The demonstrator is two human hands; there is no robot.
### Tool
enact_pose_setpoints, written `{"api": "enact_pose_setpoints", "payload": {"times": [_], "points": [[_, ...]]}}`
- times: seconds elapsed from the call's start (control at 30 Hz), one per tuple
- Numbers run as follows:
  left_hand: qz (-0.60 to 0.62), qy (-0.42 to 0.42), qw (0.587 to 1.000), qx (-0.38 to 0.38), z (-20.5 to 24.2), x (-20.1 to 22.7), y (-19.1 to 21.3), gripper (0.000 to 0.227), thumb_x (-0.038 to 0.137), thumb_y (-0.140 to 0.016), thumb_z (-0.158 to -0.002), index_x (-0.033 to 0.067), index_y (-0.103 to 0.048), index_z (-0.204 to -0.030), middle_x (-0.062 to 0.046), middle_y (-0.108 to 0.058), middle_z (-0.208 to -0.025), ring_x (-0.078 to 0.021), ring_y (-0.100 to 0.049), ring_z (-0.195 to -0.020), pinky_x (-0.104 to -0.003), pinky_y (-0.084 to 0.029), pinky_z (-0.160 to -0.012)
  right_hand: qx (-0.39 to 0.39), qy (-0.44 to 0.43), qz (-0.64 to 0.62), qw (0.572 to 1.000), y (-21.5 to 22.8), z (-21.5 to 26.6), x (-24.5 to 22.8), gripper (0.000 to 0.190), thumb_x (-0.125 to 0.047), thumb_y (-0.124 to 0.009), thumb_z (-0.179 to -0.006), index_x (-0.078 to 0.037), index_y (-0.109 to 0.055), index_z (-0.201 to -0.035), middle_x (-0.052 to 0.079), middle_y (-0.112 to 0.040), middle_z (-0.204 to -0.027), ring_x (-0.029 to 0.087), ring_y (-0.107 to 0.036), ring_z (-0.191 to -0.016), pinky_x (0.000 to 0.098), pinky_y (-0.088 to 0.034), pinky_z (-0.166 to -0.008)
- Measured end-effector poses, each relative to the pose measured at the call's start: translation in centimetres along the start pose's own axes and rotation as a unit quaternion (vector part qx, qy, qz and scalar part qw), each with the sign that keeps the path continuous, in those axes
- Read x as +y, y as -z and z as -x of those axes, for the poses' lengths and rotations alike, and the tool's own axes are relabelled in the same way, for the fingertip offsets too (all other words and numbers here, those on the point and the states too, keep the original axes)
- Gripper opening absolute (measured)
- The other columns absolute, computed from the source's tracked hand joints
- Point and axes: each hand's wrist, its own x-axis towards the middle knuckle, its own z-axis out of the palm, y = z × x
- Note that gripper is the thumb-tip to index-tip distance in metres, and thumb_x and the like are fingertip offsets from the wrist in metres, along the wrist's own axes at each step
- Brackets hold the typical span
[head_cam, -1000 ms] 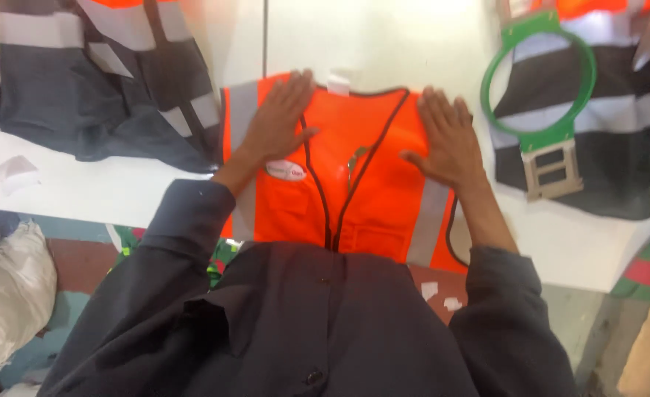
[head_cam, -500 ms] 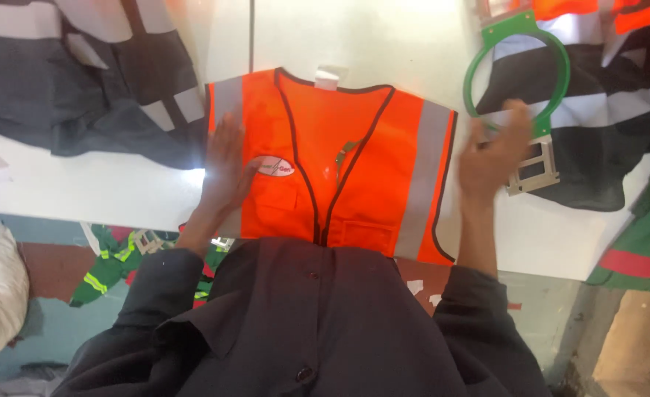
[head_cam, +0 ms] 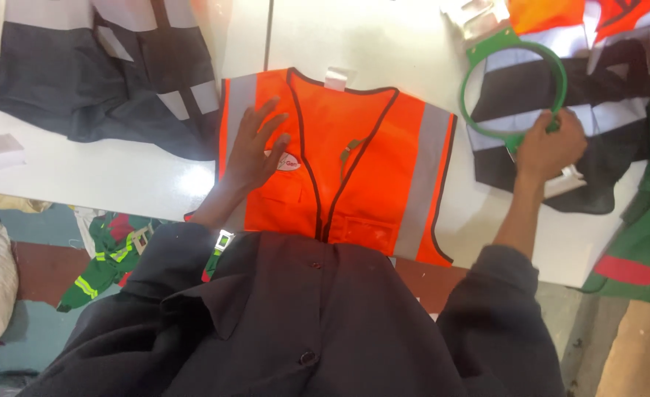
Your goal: The person repeatedly places a green circular tape applicator on an orange safety vest laid on a white table, then smooths the vest with both hands. The person removes the applicator, smooths the vest again, and repeats the placement and smoothing cycle multiple times.
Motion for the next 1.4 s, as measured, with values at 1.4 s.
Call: {"api": "enact_pose_setpoints", "payload": {"times": [1.4], "points": [[0.499, 0.377, 0.78, -0.029, 4.0, -3.4, -4.4, 0.04, 0.006, -0.07, -0.093, -0.0009, -0.059, -0.13, -0.011, -0.074, -0.111, -0.0146, -0.073, -0.098, -0.028, -0.06, -0.083, -0.296, 0.022, -0.234, 0.926, 3.9, 9.5, -16.6, 0.022, -0.006, -0.076, -0.096, -0.006, -0.076, -0.118, 0.009, -0.068, -0.099, 0.021, -0.069, -0.085, 0.0321, -0.053, -0.069]]}}
